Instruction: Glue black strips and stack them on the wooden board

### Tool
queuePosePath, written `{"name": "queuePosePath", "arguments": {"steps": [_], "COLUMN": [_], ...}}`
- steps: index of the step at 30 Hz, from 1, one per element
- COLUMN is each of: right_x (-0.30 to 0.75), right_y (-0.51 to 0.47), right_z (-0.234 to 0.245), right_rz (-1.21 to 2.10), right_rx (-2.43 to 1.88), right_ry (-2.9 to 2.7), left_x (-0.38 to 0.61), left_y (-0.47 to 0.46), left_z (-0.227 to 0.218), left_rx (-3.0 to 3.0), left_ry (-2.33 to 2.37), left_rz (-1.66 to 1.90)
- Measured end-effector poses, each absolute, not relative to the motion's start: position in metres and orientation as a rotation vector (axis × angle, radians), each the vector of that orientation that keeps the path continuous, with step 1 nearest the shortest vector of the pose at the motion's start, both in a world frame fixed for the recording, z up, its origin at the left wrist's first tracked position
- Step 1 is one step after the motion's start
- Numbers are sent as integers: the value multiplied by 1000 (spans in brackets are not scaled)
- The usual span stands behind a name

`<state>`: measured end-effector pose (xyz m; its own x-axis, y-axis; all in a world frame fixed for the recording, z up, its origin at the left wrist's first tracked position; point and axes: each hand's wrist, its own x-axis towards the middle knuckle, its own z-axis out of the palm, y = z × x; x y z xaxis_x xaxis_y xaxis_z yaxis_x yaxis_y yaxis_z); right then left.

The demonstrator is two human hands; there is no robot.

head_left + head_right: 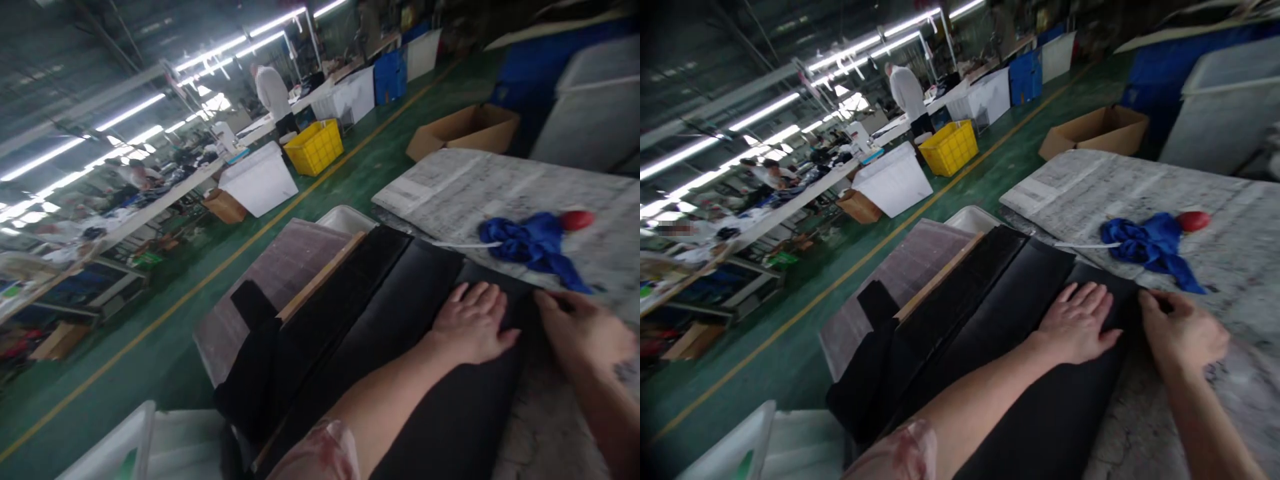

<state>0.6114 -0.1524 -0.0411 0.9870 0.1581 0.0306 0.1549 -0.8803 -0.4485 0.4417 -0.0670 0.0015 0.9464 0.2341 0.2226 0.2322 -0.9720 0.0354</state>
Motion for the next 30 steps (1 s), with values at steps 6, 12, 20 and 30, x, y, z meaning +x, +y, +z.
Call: {"name": "queuePosePath", "arguments": {"steps": [6, 12, 20, 30], "right_x": [577, 574, 573, 573], "right_y": [-149, -154, -152, -152], "right_z": [8, 4, 0, -5], "right_rz": [45, -26, -34, -76], "right_rx": [-2565, -2522, -2493, -2437], "right_ry": [-390, -407, -430, -439], "left_x": [437, 437, 438, 435], "left_y": [-67, -68, -68, -70], "left_z": [3, -4, -7, -8], "left_rx": [3015, 2984, 3001, 2990], "left_ry": [361, 330, 336, 336], "left_rz": [316, 374, 356, 407]}}
